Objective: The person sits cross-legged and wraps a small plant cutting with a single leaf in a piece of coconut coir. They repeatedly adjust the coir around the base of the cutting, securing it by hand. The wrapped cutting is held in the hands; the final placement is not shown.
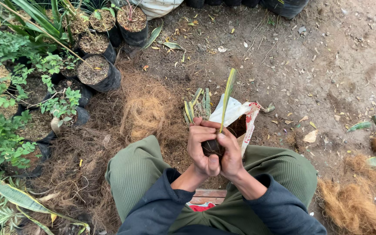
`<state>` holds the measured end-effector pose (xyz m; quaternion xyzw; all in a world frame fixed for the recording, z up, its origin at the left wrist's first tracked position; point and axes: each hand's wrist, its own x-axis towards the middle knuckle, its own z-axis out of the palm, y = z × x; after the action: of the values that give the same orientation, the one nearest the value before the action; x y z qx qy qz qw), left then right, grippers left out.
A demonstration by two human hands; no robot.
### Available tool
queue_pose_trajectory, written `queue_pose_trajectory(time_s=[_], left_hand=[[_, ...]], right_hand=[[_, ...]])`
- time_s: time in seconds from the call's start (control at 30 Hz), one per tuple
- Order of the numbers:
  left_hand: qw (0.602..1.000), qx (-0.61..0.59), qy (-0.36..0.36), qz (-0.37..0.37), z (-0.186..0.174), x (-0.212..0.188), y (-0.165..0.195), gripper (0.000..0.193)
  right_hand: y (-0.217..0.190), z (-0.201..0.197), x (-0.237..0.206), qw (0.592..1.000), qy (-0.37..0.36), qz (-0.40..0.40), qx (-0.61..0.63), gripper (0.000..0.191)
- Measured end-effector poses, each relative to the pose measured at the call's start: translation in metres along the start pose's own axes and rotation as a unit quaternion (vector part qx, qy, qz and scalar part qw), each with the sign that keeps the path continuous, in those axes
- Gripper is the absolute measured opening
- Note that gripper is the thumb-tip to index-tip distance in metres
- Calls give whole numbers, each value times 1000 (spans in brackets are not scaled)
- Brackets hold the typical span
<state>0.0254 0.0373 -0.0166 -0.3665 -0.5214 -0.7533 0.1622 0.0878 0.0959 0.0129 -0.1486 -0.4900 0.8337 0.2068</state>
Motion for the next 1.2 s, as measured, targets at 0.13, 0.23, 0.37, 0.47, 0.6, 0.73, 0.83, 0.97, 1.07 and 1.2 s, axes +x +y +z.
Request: queue_pose_trajectory(time_s=[0.13, 0.23, 0.37, 0.47, 0.6, 0.73, 0.83, 0.97, 1.07, 1.2], left_hand=[[1000, -18, -6, 3, -2, -1, -2, 57], [1000, -9, -9, 13, -5, -2, -2, 55], [999, -26, 1, 23, -4, -4, -2, 55], [999, -43, 3, 30, -5, -5, -2, 54], [998, -34, -9, 45, -8, -5, -3, 49], [997, -54, -4, 47, -6, -4, -2, 47], [999, -31, 9, 21, -5, 1, 2, 41], [993, 10, 25, -113, -4, 14, 3, 36], [922, -173, 26, -346, -9, 21, -3, 38], [860, -260, -28, -437, -6, 11, -6, 48]], right_hand=[[3, -1, -3, 998, 16, 9, 57, 63], [5, -3, -2, 999, 1, 10, 42, 58], [6, -3, -4, 999, 4, 6, 48, 57], [4, -2, -5, 989, 9, 56, 134, 67], [2, 0, -3, 997, -17, 19, 67, 53], [-2, 1, -6, 994, -4, 39, 104, 55], [-8, -1, -6, 992, -29, 34, 117, 63], [-9, -13, 2, 994, -101, -29, 9, 62], [3, -24, 6, 997, -57, -56, -15, 57], [18, -34, 5, 989, -47, -117, -76, 49]])
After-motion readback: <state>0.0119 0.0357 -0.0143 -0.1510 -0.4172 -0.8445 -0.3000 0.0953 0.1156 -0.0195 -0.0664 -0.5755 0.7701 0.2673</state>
